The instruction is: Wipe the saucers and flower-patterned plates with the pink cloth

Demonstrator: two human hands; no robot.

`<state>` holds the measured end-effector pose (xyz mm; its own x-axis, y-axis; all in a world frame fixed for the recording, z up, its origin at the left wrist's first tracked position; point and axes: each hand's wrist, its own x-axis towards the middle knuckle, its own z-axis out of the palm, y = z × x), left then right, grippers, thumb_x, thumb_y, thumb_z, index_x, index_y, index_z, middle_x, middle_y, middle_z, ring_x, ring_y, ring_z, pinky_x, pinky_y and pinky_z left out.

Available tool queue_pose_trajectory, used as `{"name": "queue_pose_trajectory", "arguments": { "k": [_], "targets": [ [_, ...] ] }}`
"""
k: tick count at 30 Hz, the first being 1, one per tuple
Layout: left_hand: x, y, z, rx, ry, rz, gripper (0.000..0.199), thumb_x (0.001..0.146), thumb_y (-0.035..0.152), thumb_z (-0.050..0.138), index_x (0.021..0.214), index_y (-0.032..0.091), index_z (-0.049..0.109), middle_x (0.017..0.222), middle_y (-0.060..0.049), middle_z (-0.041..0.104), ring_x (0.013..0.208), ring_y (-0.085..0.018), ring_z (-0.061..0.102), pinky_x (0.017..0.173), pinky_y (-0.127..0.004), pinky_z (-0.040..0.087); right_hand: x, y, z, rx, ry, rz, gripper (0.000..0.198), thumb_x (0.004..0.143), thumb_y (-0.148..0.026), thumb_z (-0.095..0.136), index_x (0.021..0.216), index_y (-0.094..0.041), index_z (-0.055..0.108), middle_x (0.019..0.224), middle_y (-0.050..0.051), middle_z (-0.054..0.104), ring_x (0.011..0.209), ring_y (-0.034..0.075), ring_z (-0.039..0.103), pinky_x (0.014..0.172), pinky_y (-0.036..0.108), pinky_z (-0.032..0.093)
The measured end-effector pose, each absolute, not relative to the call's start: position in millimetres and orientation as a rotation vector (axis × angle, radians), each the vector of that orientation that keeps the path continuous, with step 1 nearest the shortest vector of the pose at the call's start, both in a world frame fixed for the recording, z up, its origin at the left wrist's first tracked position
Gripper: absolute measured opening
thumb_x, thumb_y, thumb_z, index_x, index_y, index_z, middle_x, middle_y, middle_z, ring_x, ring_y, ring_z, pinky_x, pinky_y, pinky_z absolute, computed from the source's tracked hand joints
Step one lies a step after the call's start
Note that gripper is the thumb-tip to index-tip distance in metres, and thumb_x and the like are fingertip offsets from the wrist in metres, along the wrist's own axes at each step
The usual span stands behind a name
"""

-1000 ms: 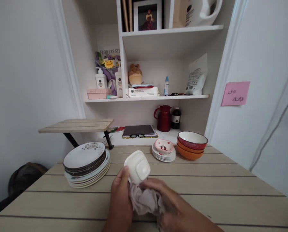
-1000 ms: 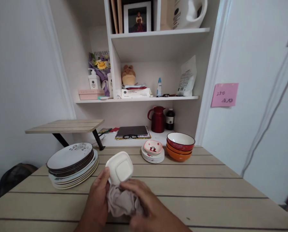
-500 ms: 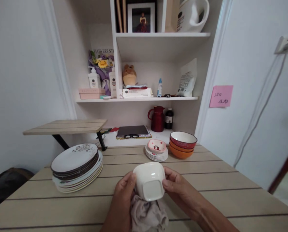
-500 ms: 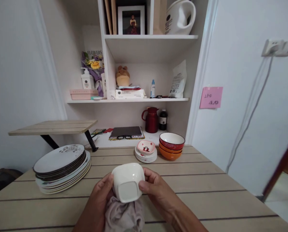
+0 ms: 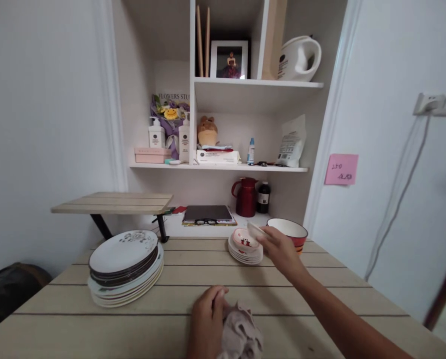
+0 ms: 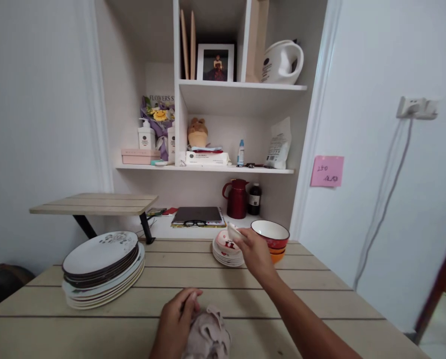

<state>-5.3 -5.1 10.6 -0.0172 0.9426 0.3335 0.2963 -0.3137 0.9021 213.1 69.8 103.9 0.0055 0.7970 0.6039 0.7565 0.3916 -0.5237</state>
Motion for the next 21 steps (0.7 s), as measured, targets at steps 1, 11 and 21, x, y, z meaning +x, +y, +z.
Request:
{"name": "queue_pose_trajectory", "arguments": {
  "k": [1,11,21],
  "targets": [
    [-5.2,-5.3,10.8,1.663,1.319,1.33,0.041,0.09,0.044,0.037,0.091,0.02,0.069,0.074,-0.006,0.067,0.07,-0.02,0.061,0.069,-0.03,0.045,213.9,79.4,104.1,-1.389,-1.762,0.001,0.031,0.087,-0.034,0.046,0.102,-0.018,0.068,0.101,0.009,0.07,0.092,0.024,0.062,0.08,0.033,0.045],
    [-4.7,1.2,4.2,1.6,1.367,1.361,0.037,0.089,0.043,0.039,0.083,0.021,0.069,0.06,-0.002,0.061,0.058,-0.018,0.056,0.059,-0.026,0.038,194.6,118.2,83.7,-1.518,-2.024,-0.432,0.029,0.089,-0.02,0.047,0.104,-0.024,0.071,0.1,0.009,0.072,0.098,0.026,0.059,0.086,0.037,0.033],
    [-1.5,11.5,-9.1,1.544,1.367,1.381,0.038,0.089,0.041,0.038,0.081,0.021,0.069,0.056,-0.002,0.06,0.053,-0.018,0.053,0.059,-0.027,0.038,198.5,130.1,56.9,-1.539,-2.139,-0.588,0.037,0.093,-0.018,0.044,0.123,-0.026,0.062,0.102,0.008,0.072,0.097,0.024,0.059,0.086,0.038,0.03]
  ]
}}
